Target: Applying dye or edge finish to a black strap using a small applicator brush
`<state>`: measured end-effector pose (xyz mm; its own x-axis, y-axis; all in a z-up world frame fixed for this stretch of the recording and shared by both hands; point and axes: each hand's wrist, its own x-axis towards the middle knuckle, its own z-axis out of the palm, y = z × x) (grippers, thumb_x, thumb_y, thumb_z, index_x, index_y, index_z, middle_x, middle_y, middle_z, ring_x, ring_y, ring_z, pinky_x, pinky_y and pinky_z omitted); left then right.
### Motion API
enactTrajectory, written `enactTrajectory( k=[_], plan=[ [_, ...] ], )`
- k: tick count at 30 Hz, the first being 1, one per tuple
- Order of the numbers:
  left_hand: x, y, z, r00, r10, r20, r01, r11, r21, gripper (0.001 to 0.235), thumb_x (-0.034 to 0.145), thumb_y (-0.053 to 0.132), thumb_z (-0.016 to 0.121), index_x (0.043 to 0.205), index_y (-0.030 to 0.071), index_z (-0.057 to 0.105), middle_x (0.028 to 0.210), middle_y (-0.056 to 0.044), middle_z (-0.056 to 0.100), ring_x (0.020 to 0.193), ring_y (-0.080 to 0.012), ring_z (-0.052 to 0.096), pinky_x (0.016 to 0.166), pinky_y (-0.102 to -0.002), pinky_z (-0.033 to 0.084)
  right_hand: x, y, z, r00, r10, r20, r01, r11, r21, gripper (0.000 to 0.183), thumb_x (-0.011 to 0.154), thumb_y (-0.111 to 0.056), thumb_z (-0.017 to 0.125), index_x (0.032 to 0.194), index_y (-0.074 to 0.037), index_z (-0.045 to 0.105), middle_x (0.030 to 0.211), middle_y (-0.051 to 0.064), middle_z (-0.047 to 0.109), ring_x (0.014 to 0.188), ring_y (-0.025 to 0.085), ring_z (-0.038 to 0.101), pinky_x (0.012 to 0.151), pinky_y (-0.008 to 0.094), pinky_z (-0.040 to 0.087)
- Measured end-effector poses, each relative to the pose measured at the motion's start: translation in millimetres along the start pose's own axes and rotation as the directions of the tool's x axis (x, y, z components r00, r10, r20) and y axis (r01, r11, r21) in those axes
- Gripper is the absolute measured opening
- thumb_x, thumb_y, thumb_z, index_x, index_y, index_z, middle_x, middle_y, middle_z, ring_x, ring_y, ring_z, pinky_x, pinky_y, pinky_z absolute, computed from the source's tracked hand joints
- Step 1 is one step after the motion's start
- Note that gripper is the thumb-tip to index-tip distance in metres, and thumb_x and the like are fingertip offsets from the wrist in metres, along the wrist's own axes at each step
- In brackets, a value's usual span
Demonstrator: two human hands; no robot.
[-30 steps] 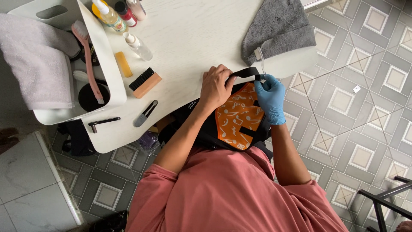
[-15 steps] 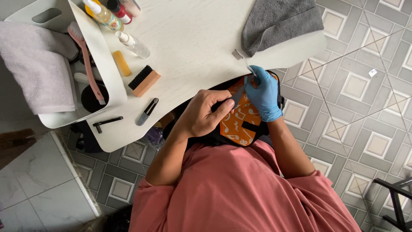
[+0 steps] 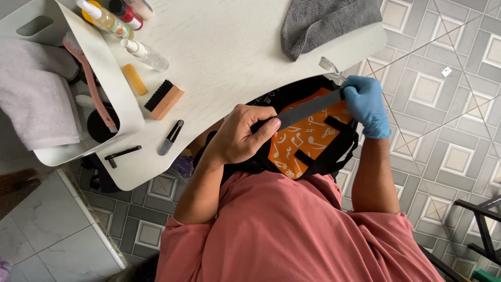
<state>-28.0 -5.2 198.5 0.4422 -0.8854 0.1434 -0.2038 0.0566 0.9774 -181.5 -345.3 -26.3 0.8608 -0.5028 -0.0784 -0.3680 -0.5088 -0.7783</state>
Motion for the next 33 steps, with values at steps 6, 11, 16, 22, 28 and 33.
enactTrajectory(
  k=[6,11,16,22,28,33],
  plan=[
    [1,15,1,0.996,0.043,0.081,-0.051,0.994,0.101,0.039,0.106,0.031,0.042,0.074,0.009,0.049,0.065,0.000,0.049,0.060,-0.0135,0.045,0.061,-0.032,0.036,-4,-120,-68,0.969,0.064,0.237,-0.002,0.968,-0.251,0.019,0.082,-0.012,0.046,0.065,-0.005,0.054,0.062,0.000,0.036,0.064,0.012,0.034,0.058,0.037,0.032],
    [9,-25,-14,0.999,-0.018,-0.029,0.020,0.996,0.083,0.037,0.103,0.028,0.049,0.073,0.010,0.059,0.057,-0.004,0.051,0.056,-0.0130,0.046,0.055,-0.031,0.038,30,-79,-47,0.989,0.027,0.146,-0.001,0.985,-0.170,0.012,0.085,-0.013,0.051,0.073,-0.012,0.055,0.069,0.003,0.046,0.072,0.023,0.046,0.066,0.038,0.038],
    [8,-94,-43,0.967,-0.176,-0.182,0.214,0.952,0.217,0.033,0.101,0.020,0.055,0.073,0.004,0.064,0.051,-0.014,0.053,0.052,-0.0204,0.047,0.053,-0.037,0.041,63,-35,-4,0.999,-0.051,0.001,0.050,0.972,-0.231,0.017,0.089,-0.020,0.056,0.086,-0.017,0.072,0.076,0.013,0.067,0.080,0.039,0.068,0.072,0.045,0.052],
    [-6,-156,-66,0.879,-0.362,-0.310,0.455,0.832,0.318,0.039,0.098,0.020,0.059,0.061,0.012,0.052,0.043,-0.001,0.041,0.043,-0.0129,0.037,0.050,-0.031,0.032,53,-58,37,0.996,-0.083,-0.026,0.068,0.930,-0.362,0.016,0.089,-0.019,0.059,0.086,-0.006,0.069,0.072,0.023,0.065,0.076,0.050,0.067,0.069,0.054,0.054],
    [3,-169,-69,0.841,-0.326,-0.431,0.478,0.820,0.313,0.041,0.094,0.028,0.064,0.057,0.013,0.052,0.042,0.001,0.041,0.042,-0.0119,0.038,0.047,-0.029,0.033,36,-61,44,0.986,-0.111,-0.128,0.065,0.946,-0.318,0.011,0.092,-0.014,0.059,0.089,-0.006,0.067,0.070,0.020,0.063,0.072,0.047,0.067,0.064,0.053,0.052],
    [8,-180,-68,0.874,-0.253,-0.414,0.341,0.927,0.154,0.036,0.097,0.025,0.065,0.063,0.012,0.061,0.047,0.002,0.041,0.051,-0.0074,0.041,0.051,-0.025,0.035,14,-73,45,0.981,-0.137,-0.139,0.092,0.953,-0.287,0.009,0.095,-0.009,0.060,0.093,0.000,0.062,0.073,0.029,0.060,0.076,0.054,0.064,0.062,0.060,0.049]
  ],
)
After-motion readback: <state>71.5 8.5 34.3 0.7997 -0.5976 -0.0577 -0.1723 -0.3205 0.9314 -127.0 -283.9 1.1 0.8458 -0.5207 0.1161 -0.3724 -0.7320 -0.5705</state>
